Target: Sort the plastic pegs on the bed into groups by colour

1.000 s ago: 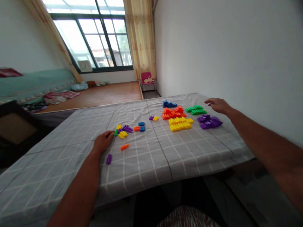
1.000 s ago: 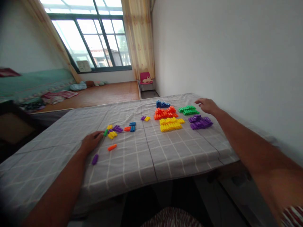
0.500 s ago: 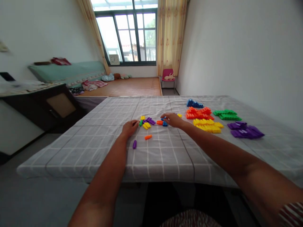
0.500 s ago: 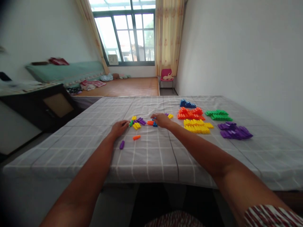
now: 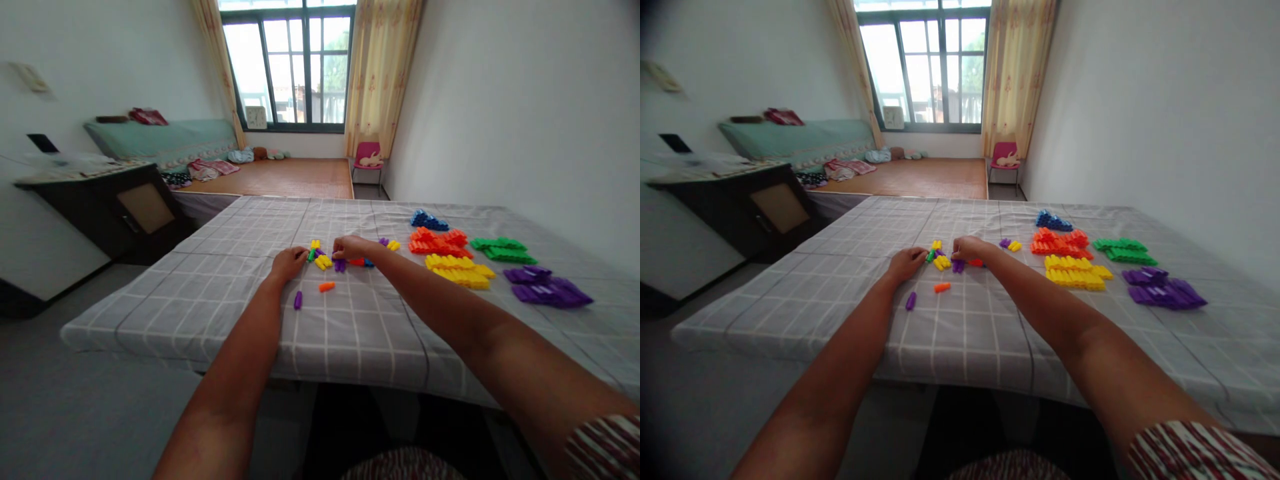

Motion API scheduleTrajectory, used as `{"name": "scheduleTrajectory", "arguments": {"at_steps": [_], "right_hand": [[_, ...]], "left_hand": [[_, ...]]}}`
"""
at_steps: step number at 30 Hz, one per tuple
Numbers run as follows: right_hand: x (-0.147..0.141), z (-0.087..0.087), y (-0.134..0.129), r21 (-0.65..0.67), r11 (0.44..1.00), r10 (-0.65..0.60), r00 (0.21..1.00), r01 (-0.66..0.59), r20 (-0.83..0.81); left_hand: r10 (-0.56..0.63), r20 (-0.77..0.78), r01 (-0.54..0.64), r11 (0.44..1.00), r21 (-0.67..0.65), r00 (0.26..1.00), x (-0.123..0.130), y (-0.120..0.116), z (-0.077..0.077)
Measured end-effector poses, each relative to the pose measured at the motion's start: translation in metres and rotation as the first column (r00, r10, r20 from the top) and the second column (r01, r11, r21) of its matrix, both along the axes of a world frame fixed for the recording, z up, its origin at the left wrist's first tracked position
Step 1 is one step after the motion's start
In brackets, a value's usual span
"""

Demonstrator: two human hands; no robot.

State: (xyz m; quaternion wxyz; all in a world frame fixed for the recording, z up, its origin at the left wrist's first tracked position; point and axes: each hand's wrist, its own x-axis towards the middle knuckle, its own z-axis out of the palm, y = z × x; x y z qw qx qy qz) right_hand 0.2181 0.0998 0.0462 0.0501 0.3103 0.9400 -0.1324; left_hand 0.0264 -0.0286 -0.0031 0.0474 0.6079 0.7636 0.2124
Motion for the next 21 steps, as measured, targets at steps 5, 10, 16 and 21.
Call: {"name": "scheduleTrajectory", "arguments": {"at_steps": [5,10,16,21], "right_hand": [[0.018,-0.001,0.013,-0.078,0.997,-0.005,0.997,-0.001,-0.074],[0.014,-0.011,0.004,-0.008,1.000,0.025,0.992,-0.026,-0.127],[0.027,0.000,-0.002,0.033,0.996,0.087,0.964,-0.081,-0.253],[0.059,0.004,-0.017,-0.042,0.999,-0.007,0.993,0.002,-0.119]], "left_hand": [[0.006,-0.001,-0.006,1.000,-0.010,1.000,0.000,0.002,0.000],[-0.001,-0.003,0.001,1.000,-0.002,1.000,-0.001,0.002,-0.001],[-0.004,0.017,0.004,1.000,0.011,1.000,-0.001,0.000,-0.001],[0.005,0.014,-0.004,1.000,-0.006,1.000,0.000,0.001,0.001]]}}
